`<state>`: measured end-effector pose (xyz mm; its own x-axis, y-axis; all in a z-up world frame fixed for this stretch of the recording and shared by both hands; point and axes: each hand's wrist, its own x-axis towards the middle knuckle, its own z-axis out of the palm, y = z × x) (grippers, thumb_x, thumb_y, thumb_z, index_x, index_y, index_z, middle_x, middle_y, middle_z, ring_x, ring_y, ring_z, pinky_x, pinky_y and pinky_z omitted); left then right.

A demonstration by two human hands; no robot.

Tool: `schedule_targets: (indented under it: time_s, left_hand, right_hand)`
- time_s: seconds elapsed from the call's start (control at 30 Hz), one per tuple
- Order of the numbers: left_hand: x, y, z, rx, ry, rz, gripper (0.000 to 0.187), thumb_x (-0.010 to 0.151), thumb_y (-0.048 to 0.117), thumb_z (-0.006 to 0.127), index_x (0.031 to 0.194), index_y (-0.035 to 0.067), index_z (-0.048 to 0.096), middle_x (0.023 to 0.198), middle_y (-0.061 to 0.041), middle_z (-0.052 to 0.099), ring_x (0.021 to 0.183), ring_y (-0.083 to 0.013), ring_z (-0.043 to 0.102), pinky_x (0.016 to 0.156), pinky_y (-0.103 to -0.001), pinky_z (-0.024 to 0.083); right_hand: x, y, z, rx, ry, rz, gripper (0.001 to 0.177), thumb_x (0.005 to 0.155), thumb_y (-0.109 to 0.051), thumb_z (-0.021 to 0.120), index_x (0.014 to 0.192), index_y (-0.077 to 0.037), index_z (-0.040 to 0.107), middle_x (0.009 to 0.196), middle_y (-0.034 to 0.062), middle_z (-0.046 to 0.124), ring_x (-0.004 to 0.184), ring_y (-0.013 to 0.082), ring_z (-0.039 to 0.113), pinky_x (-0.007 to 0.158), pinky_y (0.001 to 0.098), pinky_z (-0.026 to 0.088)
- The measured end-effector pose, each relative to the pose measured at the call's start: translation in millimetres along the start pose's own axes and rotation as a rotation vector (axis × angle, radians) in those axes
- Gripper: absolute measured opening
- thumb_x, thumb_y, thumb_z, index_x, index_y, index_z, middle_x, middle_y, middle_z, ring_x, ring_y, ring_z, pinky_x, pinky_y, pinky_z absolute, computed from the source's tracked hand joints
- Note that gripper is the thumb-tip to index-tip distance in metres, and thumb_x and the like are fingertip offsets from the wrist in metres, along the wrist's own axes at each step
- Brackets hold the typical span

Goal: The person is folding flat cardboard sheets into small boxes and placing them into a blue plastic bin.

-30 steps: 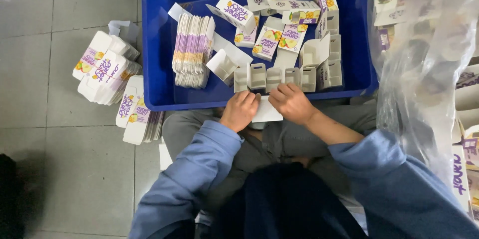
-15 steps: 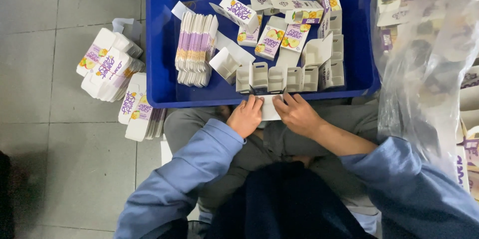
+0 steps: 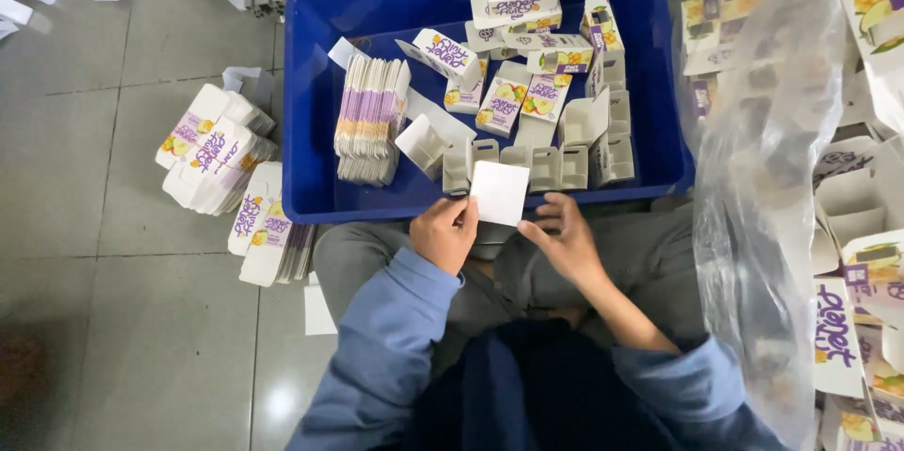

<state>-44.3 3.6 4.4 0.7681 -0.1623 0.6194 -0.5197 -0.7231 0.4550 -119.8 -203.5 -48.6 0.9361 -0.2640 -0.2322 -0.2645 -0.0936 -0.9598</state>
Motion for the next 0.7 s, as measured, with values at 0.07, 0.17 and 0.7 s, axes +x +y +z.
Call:
schedule_targets:
  time_s: [0.07,0.17,0.7]
  left_hand:
    - [-10,8,1,-0.037,0.026,-0.067,0.019,0.089,0.022,0.076,0.070,0.025,0.071,0.055,0.006,0.058,0.049,-0.0187,0.063,0.049,-0.026,0.052]
    - [-19,16,-13,-0.133,0.032,-0.165,0.026,0.087,0.027,0.079,0.064,0.023,0.069,0.051,0.006,0.059,0.047,-0.0200,0.063,0.048,-0.023,0.051]
    - [27,-61,42,-0.029,-0.814,-0.225,0.014,0.084,0.024,0.076,0.080,0.011,0.071,0.077,-0.010,0.072,0.081,-0.0376,0.073,0.071,-0.044,0.059]
  right_hand:
    - [3,0,14,0.091,-0.018,0.021,0.068,0.089,-0.027,0.083,0.138,0.007,0.050,0.117,0.0310,0.065,0.102,0.0400,0.072,0.079,0.0454,0.060]
    - [20,2,18,0.109,-0.049,-0.035,0.040,0.093,-0.016,0.077,0.124,0.006,0.064,0.100,0.0258,0.073,0.080,0.0298,0.074,0.064,0.0371,0.059]
    - [102,-80,20,-1.008,-0.486,-0.308,0.030,0.090,-0.017,0.078,0.120,-0.017,0.079,0.109,0.0148,0.078,0.103,0.0339,0.075,0.085,0.0412,0.065]
